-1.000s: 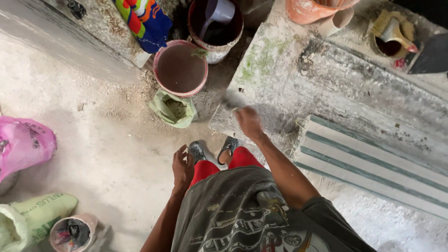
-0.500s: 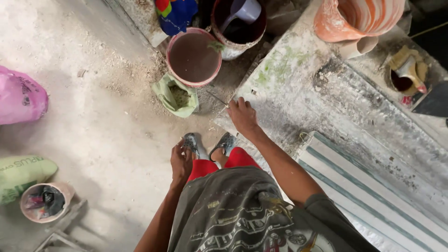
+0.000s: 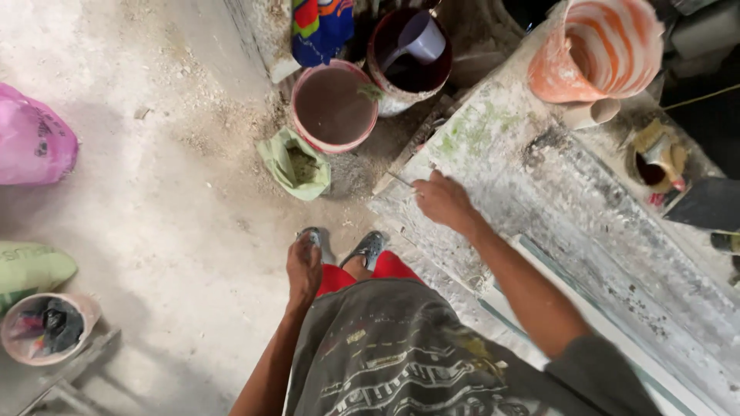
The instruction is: The person scrapes a long, striped tile with a small metal tool, removing residue from the surface. They work along the length of the tile, holding it steady with one hand while scraping with the other.
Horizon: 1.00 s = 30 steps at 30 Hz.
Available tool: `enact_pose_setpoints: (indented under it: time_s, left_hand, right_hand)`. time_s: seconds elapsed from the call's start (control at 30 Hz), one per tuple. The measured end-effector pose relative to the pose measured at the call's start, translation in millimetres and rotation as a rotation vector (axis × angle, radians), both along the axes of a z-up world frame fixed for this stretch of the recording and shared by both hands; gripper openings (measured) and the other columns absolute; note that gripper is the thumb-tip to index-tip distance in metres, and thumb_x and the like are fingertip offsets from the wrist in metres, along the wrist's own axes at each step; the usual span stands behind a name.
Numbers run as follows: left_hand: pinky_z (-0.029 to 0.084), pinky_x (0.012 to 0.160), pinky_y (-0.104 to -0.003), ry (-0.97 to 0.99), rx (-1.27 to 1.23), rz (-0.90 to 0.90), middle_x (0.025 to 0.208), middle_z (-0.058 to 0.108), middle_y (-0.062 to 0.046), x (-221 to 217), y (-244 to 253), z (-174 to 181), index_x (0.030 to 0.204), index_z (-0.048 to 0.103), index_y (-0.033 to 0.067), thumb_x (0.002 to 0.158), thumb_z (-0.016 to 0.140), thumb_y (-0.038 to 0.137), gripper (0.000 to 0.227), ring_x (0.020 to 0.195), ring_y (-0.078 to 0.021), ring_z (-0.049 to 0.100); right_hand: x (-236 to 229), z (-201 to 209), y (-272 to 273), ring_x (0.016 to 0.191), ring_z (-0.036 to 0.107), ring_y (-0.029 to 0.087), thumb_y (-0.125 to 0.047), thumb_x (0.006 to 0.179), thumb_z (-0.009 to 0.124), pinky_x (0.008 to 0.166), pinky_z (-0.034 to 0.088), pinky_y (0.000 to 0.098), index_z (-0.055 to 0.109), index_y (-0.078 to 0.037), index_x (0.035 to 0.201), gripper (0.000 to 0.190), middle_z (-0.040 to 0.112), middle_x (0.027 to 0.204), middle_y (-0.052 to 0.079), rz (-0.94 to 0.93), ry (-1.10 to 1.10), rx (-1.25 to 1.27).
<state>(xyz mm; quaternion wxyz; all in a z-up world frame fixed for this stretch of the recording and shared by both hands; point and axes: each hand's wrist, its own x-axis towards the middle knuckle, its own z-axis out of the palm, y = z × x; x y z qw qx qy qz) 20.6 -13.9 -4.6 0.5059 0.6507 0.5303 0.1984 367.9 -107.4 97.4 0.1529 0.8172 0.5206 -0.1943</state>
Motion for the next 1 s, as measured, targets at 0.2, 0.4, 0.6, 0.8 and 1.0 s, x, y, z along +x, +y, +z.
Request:
enact_pose_setpoints:
  time_s: [0.2,0.4,0.6,0.8,1.0]
  left_hand:
    - [0.058,0.091,-0.049,-0.076,-0.174,0.001,0.126,0.059,-0.028,-36,9,-19,0.135,0.062,0.0056,0.094,0.064,0.015,0.042,0.113,-0.0448,0.066]
    - [0.057,0.096,-0.045,0.065,-0.290,-0.186,0.140,0.055,-0.024,-46,43,-24,0.143,0.055,0.0072,0.098,0.063,0.023,0.049,0.122,-0.0387,0.062]
    - [0.055,0.083,-0.040,0.184,-0.146,-0.605,0.121,0.064,-0.021,-1,76,-5,0.136,0.054,-0.0055,0.098,0.055,0.017,0.044,0.102,-0.0304,0.066]
    - [0.055,0.069,-0.037,0.000,0.242,-0.852,0.095,0.074,-0.015,75,79,19,0.113,0.072,-0.0004,0.097,0.066,0.010,0.021,0.074,-0.0247,0.067]
    - [0.035,0.041,-0.028,-0.058,0.243,-0.966,0.050,0.054,-0.003,146,-8,49,0.070,0.066,0.0033,0.109,0.050,0.039,0.055,0.040,-0.0124,0.041]
  right_hand:
    - [-71,-67,-43,0.084,0.073,0.042,-0.042,0.095,0.057,0.079,0.056,0.0551,0.069,-0.013,0.100,0.031,0.072,0.078,0.019,-0.743,0.382,0.356]
    - [-175,-13,-117,0.086,0.073,0.042,-0.046,0.106,0.054,0.068,0.063,0.0537,0.061,-0.010,0.128,0.043,0.071,0.087,0.021,-1.087,0.691,0.627]
    - [-231,-23,-215,0.075,0.071,0.028,-0.030,0.092,0.066,0.065,0.053,0.0422,0.059,-0.007,0.124,0.039,0.075,0.090,0.012,-1.373,0.417,0.548]
    - [-339,-118,-349,0.091,0.069,0.041,-0.032,0.086,0.060,0.080,0.054,0.0481,0.066,-0.005,0.112,0.038,0.074,0.097,0.019,-1.826,0.135,0.489]
    - [-414,-125,-406,0.076,0.071,0.028,-0.013,0.093,0.049,0.066,0.058,0.0393,0.068,0.004,0.127,0.042,0.076,0.099,0.022,-2.435,0.319,0.283]
